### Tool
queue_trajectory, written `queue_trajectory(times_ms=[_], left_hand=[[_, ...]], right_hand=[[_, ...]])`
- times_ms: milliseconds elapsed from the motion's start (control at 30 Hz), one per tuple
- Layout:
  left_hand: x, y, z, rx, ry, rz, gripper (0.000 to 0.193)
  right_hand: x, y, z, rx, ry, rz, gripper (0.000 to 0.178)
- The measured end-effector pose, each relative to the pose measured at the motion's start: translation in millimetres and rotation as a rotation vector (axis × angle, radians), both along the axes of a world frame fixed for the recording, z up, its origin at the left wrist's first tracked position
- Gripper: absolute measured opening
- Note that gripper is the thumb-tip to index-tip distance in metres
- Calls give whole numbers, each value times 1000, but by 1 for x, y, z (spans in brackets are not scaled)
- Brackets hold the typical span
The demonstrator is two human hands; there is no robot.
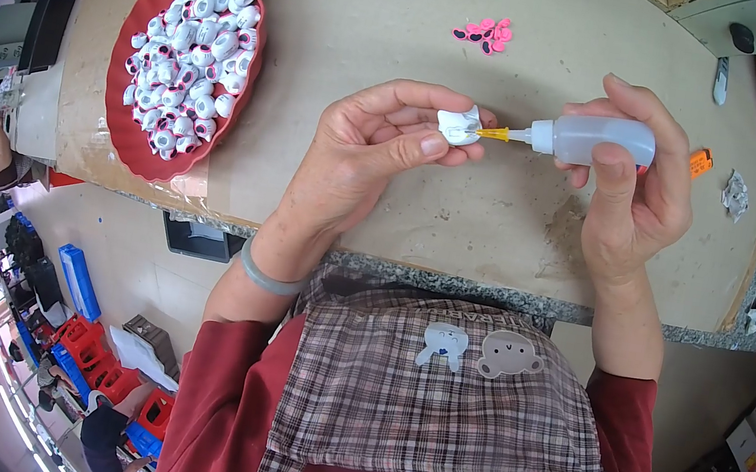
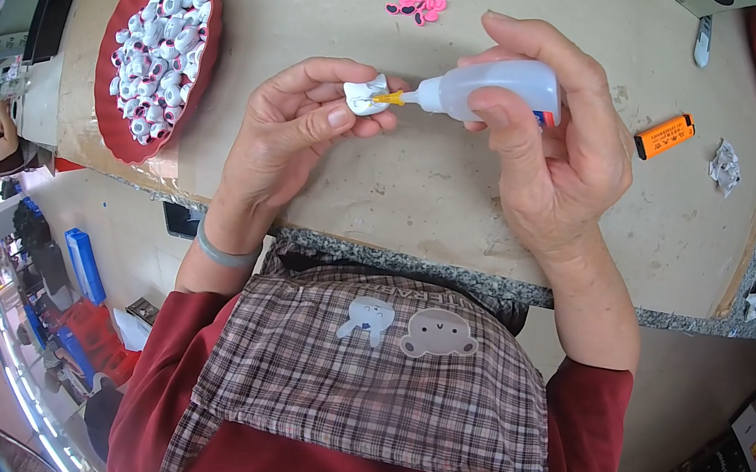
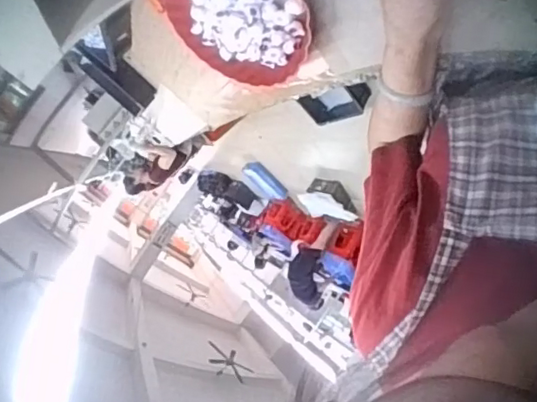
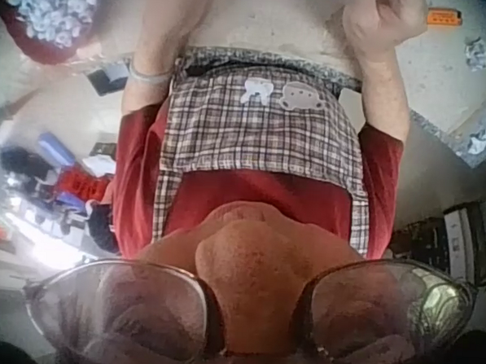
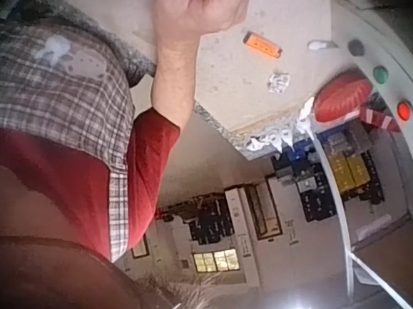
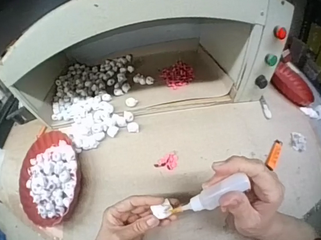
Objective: The person glues pink bows onto white cat-shaped toy heads using a glue bottle.
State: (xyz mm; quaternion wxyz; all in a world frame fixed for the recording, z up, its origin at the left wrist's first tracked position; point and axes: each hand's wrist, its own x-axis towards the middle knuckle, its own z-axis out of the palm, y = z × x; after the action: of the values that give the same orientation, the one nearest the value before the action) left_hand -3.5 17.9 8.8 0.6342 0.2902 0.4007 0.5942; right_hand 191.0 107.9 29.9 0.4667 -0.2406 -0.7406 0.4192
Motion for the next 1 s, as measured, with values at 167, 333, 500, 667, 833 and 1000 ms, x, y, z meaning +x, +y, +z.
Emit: queue_trajectory(times_ms=[167, 333, 500, 667, 833, 1000], left_hand=[[-1, 0, 0, -5, -48, -10, 30], [-1, -1, 1, -11, -70, -16, 29], [-1, 0, 2, -29, -62, -28, 29], [0, -1, 0, -23, -69, -35, 29], [-2, -2, -1, -25, -159, -49, 30], [-3, -2, -2, -34, -195, -50, 30]], right_hand=[[2, 2, 0, -6, -9, -11, 36], [0, 1, -1, -4, -11, -8, 36], [-2, 2, -2, -30, 80, 12, 33], [-2, 3, -3, -15, 76, 4, 33], [-1, 3, 0, -26, 68, -13, 33], [-1, 3, -1, -7, 74, -7, 32]])
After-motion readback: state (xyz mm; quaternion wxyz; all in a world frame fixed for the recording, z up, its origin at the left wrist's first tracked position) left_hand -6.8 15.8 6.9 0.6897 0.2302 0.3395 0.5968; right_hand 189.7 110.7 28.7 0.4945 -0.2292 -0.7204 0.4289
